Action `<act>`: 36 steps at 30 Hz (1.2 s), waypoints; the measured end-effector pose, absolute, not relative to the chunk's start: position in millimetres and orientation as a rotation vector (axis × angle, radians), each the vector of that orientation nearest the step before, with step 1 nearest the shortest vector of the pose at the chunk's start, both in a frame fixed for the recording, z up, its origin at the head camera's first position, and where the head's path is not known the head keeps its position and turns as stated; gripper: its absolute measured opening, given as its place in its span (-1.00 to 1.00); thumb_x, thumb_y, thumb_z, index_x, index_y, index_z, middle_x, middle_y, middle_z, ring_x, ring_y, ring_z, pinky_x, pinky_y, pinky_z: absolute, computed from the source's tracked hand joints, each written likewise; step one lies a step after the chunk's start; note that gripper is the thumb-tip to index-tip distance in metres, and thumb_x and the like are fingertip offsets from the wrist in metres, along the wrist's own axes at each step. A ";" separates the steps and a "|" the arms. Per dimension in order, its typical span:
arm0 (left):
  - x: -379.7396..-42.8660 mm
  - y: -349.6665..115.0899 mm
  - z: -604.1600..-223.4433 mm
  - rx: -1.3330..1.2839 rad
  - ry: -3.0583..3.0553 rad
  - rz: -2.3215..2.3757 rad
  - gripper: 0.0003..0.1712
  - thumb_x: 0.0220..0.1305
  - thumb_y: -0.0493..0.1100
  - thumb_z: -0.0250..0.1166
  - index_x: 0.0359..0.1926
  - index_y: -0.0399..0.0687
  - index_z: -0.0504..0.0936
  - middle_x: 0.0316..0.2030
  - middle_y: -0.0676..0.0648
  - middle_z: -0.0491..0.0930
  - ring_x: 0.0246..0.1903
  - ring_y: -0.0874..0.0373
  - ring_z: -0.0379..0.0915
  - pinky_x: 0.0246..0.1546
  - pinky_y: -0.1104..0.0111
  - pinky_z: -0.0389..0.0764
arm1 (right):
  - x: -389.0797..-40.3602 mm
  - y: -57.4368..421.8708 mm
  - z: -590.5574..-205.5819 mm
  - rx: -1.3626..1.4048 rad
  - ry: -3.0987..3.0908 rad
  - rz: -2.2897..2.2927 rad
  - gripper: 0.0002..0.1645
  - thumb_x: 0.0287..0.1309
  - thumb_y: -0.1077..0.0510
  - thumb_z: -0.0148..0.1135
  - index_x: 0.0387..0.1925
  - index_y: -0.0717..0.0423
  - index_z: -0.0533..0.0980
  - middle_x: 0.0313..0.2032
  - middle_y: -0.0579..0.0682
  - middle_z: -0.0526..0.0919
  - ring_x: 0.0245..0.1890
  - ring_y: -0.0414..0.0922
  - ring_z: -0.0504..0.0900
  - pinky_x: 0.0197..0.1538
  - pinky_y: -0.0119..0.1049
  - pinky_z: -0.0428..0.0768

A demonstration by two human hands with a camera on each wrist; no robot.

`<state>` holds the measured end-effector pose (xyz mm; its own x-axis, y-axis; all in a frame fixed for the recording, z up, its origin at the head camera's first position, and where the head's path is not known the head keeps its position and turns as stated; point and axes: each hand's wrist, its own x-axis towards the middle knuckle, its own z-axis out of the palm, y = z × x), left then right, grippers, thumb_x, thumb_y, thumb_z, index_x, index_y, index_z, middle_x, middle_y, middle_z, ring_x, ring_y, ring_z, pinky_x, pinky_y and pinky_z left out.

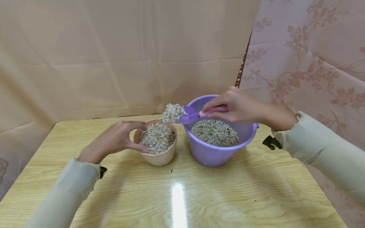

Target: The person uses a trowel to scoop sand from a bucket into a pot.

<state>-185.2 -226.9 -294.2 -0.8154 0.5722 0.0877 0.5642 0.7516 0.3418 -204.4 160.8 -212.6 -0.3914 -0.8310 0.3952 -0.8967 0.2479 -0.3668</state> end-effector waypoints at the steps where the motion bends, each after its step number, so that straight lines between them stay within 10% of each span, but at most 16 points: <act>1: -184.7 -227.6 -294.5 0.940 2.920 0.562 -0.02 -0.22 0.46 0.49 0.12 -0.08 0.64 0.13 -0.12 0.62 0.10 -0.10 0.55 0.04 -0.05 0.54 | -204.6 159.2 -212.8 1.666 -2.381 0.833 -0.82 0.13 0.28 0.43 -0.19 0.17 0.73 -0.35 -0.09 0.78 -0.58 -0.47 0.59 -0.58 -0.53 0.49; 8: -181.1 -233.6 -294.6 0.951 2.947 0.569 -0.20 -0.22 0.46 0.48 -0.08 0.02 0.67 0.10 -0.14 0.64 -0.21 0.02 0.62 -0.17 0.10 0.58 | -205.5 147.3 -212.5 1.675 -2.389 0.809 -0.83 0.17 0.27 0.40 -0.17 0.15 0.73 -0.40 -0.15 0.76 -0.66 -0.43 0.50 -0.63 -0.52 0.40; 13: -180.0 -236.8 -294.4 0.971 2.957 0.570 -0.40 -0.26 0.45 0.50 -0.39 0.15 0.58 0.13 -0.15 0.62 -0.58 0.24 0.24 -0.47 0.33 0.33 | -207.6 138.8 -216.1 1.695 -2.352 0.780 -0.85 0.16 0.25 0.41 -0.19 0.15 0.73 -0.38 -0.12 0.77 -0.64 -0.43 0.51 -0.61 -0.53 0.40; 26: -180.0 -239.6 -295.8 1.017 2.984 0.540 -0.42 -0.29 0.44 0.52 -0.49 0.16 0.53 0.14 -0.11 0.62 -0.63 0.30 -0.05 -0.60 0.37 0.20 | -207.9 117.4 -216.8 1.727 -2.375 0.762 -0.88 0.18 0.25 0.40 -0.22 0.10 0.73 -0.34 -0.12 0.77 -0.52 -0.39 0.60 -0.45 -0.44 0.55; 36: -181.3 -239.3 -296.5 1.038 2.987 0.530 -0.44 -0.32 0.41 0.54 -0.52 0.19 0.52 0.14 -0.10 0.62 -0.62 0.28 0.11 -0.54 0.36 0.27 | -209.6 105.3 -214.7 1.714 -2.480 0.665 -0.90 0.24 0.18 0.36 -0.23 0.04 0.74 -0.42 -0.26 0.72 -0.57 -0.38 0.50 -0.47 -0.38 0.49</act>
